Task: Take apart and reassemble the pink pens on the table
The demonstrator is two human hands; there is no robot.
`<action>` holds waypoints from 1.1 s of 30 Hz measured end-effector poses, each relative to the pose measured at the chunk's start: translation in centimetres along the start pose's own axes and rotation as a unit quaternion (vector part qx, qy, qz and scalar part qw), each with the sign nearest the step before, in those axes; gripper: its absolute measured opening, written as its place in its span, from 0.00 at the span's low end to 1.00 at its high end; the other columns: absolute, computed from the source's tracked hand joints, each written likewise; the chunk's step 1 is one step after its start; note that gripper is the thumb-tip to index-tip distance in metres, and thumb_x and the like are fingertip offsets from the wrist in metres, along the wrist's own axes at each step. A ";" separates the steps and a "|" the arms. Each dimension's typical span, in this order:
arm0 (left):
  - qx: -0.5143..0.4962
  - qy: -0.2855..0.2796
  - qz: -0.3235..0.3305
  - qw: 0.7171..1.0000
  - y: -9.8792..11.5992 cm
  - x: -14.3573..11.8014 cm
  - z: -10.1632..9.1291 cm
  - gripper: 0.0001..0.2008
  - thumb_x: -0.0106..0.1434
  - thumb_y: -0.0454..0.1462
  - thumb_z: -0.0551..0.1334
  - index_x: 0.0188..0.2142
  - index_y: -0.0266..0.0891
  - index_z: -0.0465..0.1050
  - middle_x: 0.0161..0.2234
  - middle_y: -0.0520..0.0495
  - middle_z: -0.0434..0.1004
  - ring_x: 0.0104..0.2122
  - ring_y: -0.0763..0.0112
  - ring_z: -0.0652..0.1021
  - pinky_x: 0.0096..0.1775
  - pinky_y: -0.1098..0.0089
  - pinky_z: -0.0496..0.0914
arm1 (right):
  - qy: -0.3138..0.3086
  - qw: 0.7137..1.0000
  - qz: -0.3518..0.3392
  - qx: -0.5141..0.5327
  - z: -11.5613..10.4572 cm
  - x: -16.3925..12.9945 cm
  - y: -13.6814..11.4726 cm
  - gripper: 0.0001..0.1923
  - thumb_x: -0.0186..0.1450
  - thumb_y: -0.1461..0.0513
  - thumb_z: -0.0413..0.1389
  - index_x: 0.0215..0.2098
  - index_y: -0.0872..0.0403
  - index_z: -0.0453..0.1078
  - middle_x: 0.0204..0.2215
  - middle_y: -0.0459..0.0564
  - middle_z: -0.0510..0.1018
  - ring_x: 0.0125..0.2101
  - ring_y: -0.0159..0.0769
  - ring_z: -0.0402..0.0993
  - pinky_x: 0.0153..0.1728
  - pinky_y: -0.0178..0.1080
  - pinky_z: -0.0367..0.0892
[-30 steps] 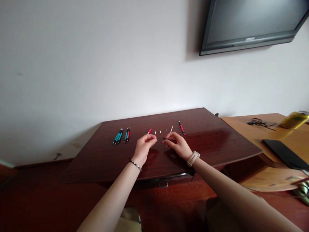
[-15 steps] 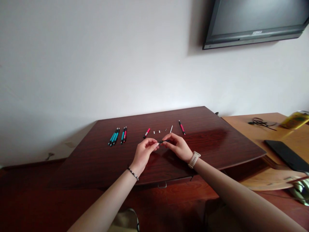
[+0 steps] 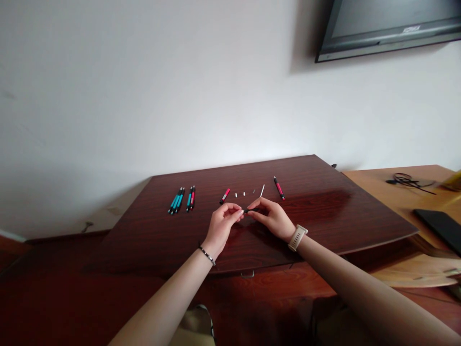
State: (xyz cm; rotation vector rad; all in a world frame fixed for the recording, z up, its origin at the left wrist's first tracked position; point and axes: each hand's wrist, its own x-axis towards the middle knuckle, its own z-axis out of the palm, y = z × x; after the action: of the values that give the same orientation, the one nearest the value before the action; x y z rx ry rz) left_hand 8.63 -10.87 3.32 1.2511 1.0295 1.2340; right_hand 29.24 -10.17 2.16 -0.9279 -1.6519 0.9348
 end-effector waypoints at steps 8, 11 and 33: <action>0.005 -0.010 0.006 1.000 -0.3 0.2 -0.3 0.14 0.60 0.44 0.75 0.39 0.38 0.80 0.37 0.45 0.82 0.38 0.66 0.81 0.44 0.65 0.75 | -0.013 1.000 -0.003 0.014 0.1 0.1 0.4 0.12 0.69 0.52 0.67 0.43 0.51 0.78 0.41 0.51 0.85 0.42 0.43 0.81 0.48 0.44 0.74; 0.006 -0.010 0.006 1.000 -0.3 0.2 -0.3 0.13 0.59 0.43 0.75 0.38 0.38 0.80 0.37 0.45 0.82 0.38 0.66 0.81 0.44 0.65 0.74 | -0.016 1.000 0.002 0.020 0.1 0.1 0.5 0.13 0.69 0.51 0.66 0.43 0.51 0.78 0.41 0.51 0.85 0.42 0.42 0.82 0.47 0.44 0.74; 0.012 -0.009 0.004 1.000 -0.2 0.3 -0.3 0.15 0.59 0.44 0.75 0.40 0.38 0.80 0.37 0.45 0.82 0.37 0.66 0.81 0.42 0.66 0.74 | 0.000 1.000 0.005 0.018 0.2 0.1 0.2 0.14 0.67 0.50 0.67 0.42 0.51 0.78 0.41 0.51 0.86 0.42 0.43 0.83 0.47 0.44 0.77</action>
State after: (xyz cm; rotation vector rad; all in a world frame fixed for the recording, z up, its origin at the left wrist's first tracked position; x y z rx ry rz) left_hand 8.43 -10.49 3.09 1.2838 1.0285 1.2181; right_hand 29.09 -10.00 1.96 -0.9136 -1.6264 0.9686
